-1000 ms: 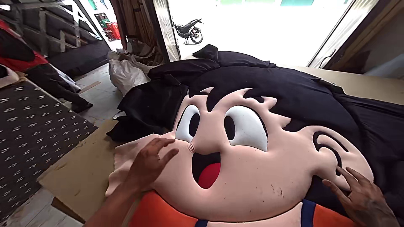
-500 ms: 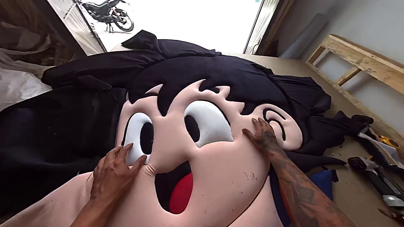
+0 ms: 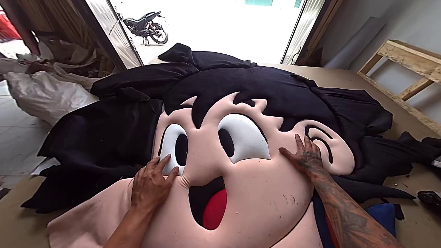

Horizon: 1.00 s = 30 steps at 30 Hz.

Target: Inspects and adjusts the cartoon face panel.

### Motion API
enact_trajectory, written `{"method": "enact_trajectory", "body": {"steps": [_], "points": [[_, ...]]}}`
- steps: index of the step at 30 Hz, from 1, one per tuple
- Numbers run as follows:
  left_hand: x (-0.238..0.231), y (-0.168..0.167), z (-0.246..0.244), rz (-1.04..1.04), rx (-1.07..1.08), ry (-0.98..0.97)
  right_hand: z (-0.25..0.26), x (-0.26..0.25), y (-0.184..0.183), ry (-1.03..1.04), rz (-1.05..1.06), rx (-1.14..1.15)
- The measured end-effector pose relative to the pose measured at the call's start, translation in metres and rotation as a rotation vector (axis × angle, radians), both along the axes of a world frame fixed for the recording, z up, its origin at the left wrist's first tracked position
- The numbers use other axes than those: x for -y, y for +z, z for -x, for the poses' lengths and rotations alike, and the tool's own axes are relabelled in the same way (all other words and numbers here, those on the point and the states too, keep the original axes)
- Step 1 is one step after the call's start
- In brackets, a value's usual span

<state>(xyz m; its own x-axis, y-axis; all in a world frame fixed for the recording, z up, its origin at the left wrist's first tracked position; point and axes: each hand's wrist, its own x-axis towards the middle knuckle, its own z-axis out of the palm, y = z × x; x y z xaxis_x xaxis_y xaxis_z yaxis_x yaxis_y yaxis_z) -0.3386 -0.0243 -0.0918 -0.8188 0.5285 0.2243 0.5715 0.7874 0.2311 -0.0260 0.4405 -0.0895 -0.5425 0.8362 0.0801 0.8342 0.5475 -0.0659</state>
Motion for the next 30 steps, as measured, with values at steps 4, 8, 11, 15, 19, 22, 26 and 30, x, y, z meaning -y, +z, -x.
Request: {"method": "enact_trajectory", "body": {"steps": [4, 8, 11, 15, 19, 22, 26, 30], "points": [[0.001, 0.000, -0.002, -0.002, -0.006, 0.000, -0.003, 0.002, -0.001, 0.008, -0.014, 0.009], [0.002, 0.000, -0.003, 0.000, -0.017, -0.001, -0.006, 0.004, 0.000, 0.012, -0.015, 0.004], [0.002, 0.001, -0.005, 0.004, -0.016, -0.001, -0.009, 0.006, 0.000, 0.021, -0.020, -0.002], [0.003, 0.003, -0.009, -0.008, -0.019, -0.008, -0.012, 0.008, 0.000, 0.042, -0.015, -0.036], [0.008, 0.002, -0.012, -0.003, -0.031, -0.006, -0.017, 0.013, -0.001, 0.038, -0.028, -0.019], [0.013, 0.003, -0.016, -0.004, -0.028, -0.009, -0.020, 0.020, 0.001, 0.038, -0.032, -0.018], [0.021, 0.003, -0.021, -0.005, -0.028, -0.013, -0.027, 0.028, 0.001, 0.038, -0.037, -0.002], [0.032, 0.003, -0.024, -0.017, -0.038, -0.020, -0.028, 0.037, 0.002, 0.029, -0.020, -0.005]]}}
